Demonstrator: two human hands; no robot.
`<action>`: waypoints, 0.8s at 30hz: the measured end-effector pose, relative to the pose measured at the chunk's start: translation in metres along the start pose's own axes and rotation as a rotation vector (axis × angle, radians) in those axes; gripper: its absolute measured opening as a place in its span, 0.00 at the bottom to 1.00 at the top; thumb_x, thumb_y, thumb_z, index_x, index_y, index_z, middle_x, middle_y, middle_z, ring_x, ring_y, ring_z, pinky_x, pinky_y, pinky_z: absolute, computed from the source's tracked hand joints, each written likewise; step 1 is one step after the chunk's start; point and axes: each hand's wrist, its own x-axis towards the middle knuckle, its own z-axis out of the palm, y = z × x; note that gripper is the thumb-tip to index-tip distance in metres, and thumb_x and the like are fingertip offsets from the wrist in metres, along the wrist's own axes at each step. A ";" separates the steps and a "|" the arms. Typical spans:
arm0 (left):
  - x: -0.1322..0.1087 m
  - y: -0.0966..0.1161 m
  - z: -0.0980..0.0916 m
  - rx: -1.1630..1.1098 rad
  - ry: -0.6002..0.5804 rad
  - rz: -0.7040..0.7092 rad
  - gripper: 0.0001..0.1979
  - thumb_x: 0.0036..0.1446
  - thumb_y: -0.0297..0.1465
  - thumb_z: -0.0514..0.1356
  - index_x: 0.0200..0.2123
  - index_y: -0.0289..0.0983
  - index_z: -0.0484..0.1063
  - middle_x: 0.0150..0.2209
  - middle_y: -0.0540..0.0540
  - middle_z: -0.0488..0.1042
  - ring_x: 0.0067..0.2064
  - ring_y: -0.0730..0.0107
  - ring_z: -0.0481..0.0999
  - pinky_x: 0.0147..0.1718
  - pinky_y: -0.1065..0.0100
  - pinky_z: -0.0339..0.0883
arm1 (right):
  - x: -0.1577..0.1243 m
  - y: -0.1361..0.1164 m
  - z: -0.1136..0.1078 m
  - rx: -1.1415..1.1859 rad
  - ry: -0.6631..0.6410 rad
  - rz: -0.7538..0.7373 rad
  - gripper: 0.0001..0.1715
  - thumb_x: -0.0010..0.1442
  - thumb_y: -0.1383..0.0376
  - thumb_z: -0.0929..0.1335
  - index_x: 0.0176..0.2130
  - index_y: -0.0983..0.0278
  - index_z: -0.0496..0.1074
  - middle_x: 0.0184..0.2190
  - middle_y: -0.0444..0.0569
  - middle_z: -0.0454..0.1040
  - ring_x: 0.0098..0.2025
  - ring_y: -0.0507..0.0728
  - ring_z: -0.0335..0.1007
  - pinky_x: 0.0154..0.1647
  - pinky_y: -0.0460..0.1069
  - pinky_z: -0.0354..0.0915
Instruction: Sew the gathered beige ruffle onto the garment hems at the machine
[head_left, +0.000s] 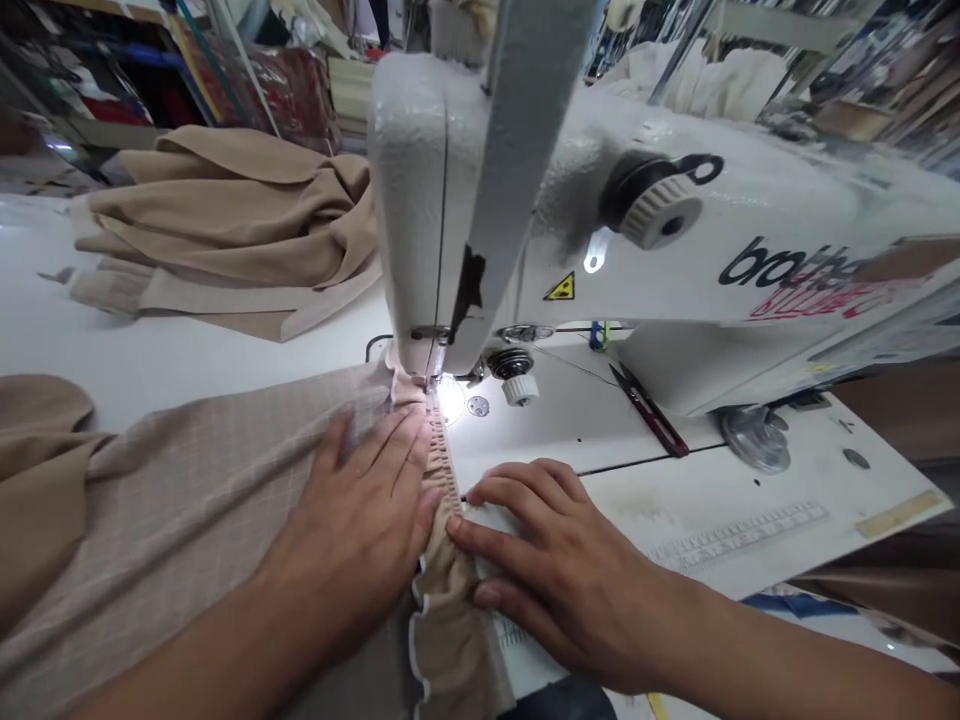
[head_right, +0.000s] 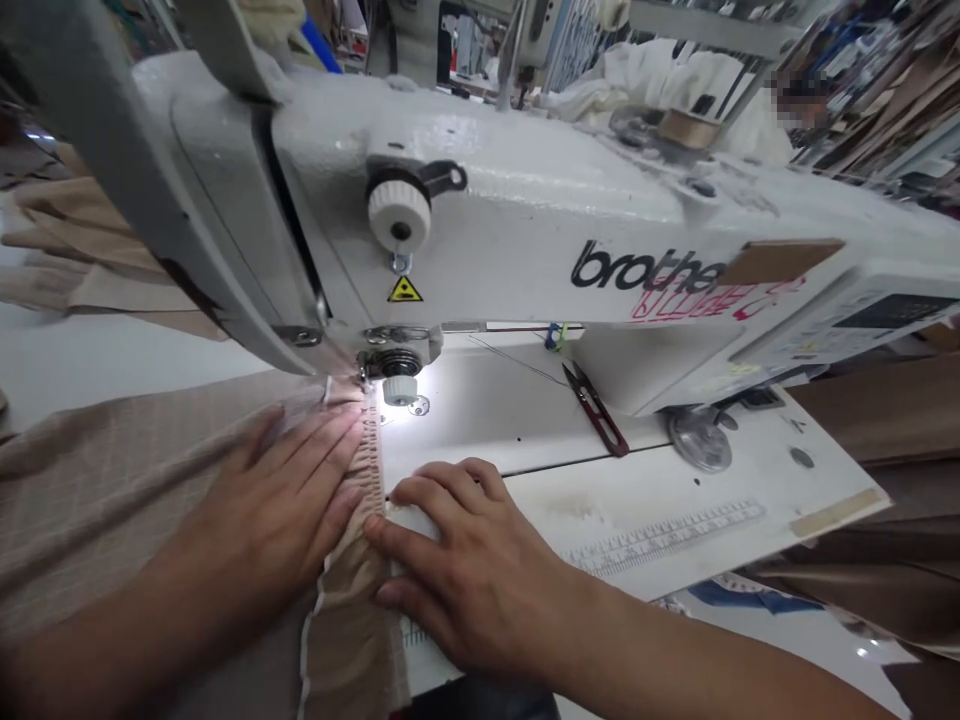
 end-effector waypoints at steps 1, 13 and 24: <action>-0.001 -0.001 0.003 -0.010 0.004 0.000 0.24 0.73 0.30 0.45 0.60 0.21 0.70 0.62 0.25 0.73 0.65 0.41 0.69 0.67 0.39 0.48 | 0.001 0.001 -0.001 -0.002 -0.006 0.001 0.22 0.75 0.56 0.62 0.62 0.61 0.70 0.57 0.56 0.73 0.61 0.64 0.65 0.61 0.63 0.61; 0.035 -0.042 0.010 -0.033 -0.092 0.033 0.31 0.73 0.36 0.37 0.57 0.23 0.74 0.58 0.26 0.76 0.62 0.40 0.74 0.62 0.34 0.59 | 0.033 0.025 -0.003 -0.063 -0.037 0.011 0.24 0.76 0.55 0.61 0.63 0.62 0.69 0.61 0.59 0.69 0.65 0.67 0.60 0.64 0.67 0.56; -0.076 -0.098 -0.051 0.103 -0.123 -0.197 0.33 0.71 0.48 0.46 0.65 0.29 0.65 0.65 0.32 0.70 0.65 0.39 0.70 0.63 0.37 0.62 | 0.049 0.024 -0.011 -0.040 -0.064 -0.037 0.20 0.76 0.57 0.63 0.58 0.62 0.76 0.53 0.55 0.75 0.57 0.66 0.69 0.59 0.64 0.63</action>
